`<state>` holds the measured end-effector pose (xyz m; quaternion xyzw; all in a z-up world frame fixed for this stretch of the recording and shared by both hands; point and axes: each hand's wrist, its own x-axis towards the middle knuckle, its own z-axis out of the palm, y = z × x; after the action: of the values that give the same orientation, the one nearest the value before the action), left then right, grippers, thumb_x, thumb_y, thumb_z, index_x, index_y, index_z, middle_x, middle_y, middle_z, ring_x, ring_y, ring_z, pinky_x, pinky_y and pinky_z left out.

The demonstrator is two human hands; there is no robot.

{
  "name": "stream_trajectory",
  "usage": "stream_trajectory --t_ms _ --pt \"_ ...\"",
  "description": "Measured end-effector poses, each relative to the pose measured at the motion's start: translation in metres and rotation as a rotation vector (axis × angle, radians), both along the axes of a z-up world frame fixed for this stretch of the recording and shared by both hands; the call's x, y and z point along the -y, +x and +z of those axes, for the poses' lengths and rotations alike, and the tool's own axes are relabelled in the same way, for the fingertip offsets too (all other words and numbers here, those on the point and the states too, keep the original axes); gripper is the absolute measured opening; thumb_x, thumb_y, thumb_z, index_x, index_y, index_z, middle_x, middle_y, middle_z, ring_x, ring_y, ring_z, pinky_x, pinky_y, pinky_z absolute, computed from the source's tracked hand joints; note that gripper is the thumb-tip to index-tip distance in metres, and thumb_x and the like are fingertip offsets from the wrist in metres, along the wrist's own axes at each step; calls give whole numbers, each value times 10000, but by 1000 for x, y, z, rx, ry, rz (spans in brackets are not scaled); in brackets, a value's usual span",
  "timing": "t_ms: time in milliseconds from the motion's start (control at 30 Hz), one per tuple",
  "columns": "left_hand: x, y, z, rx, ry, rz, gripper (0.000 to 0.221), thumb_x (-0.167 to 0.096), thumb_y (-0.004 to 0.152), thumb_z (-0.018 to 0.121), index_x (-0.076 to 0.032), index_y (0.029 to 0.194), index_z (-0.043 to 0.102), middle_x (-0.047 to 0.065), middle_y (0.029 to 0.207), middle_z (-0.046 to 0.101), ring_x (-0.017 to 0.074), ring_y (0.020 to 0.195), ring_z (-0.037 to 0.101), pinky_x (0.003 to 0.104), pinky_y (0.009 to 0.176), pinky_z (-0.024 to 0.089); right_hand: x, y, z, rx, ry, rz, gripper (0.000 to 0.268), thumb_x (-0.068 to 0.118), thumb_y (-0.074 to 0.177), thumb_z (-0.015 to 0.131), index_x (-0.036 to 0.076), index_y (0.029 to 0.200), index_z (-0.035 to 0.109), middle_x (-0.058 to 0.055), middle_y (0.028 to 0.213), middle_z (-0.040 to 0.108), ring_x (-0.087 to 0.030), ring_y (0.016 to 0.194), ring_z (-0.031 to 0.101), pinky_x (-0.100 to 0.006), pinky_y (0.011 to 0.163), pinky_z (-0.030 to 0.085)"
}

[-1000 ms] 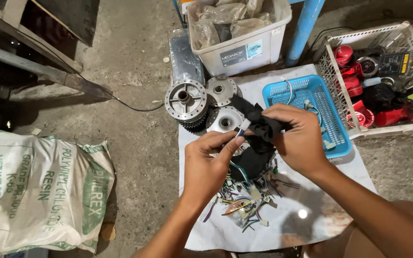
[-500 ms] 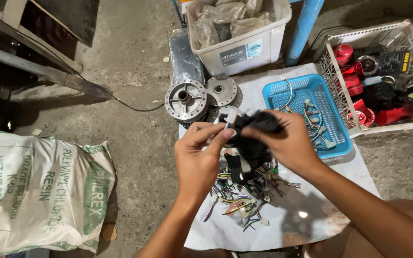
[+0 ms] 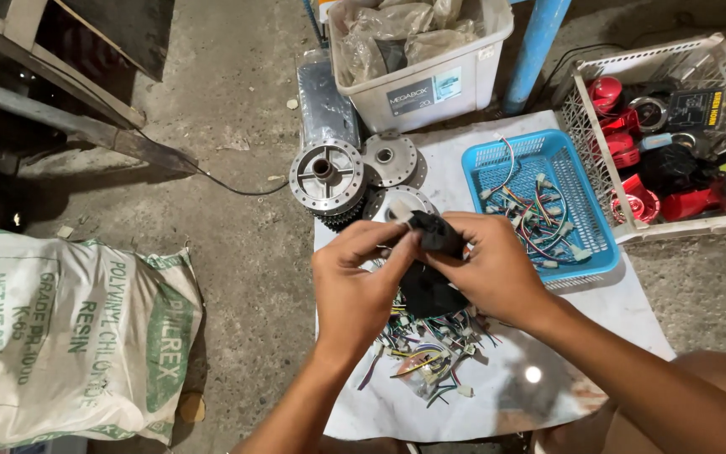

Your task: Untangling and inspecting a motorcycle wiring harness and hub component

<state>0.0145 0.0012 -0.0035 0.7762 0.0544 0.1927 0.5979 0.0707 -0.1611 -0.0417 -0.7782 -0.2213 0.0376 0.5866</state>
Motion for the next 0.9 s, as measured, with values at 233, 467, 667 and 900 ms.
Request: stream_trajectory --t_ms 233,467,667,900 --pt "-33 6 15 169 -66 214 139 -55 916 795 -35 1054 788 100 917 747 111 862 649 295 779 588 -7 -13 4 -35 -96 111 76 90 776 819 51 739 765 -136 717 769 -366 710 742 -411 703 579" --pt "-20 4 -4 -71 -130 -39 201 -162 914 781 -49 1080 790 117 920 783 148 862 679 347 771 607 1 -7 6 -59 -160 59 53 99 780 816 63 762 782 -127 704 763 -346 718 743 -410 712 568" --pt "-22 9 -12 -132 -65 -53 129 -104 930 737 -88 1038 804 98 894 798 161 808 713 323 714 627 9 1 -1 -155 -402 54 145 236 827 795 91 818 799 -130 791 788 -350 827 739 -431 765 566" --pt "-40 22 -51 -389 166 -74 157 -121 1018 586 -27 1100 681 179 997 786 294 806 791 440 709 639 13 -7 -34 -204 -640 284 289 157 876 703 54 1142 749 -251 1085 746 -503 1124 649 -608 998 488"
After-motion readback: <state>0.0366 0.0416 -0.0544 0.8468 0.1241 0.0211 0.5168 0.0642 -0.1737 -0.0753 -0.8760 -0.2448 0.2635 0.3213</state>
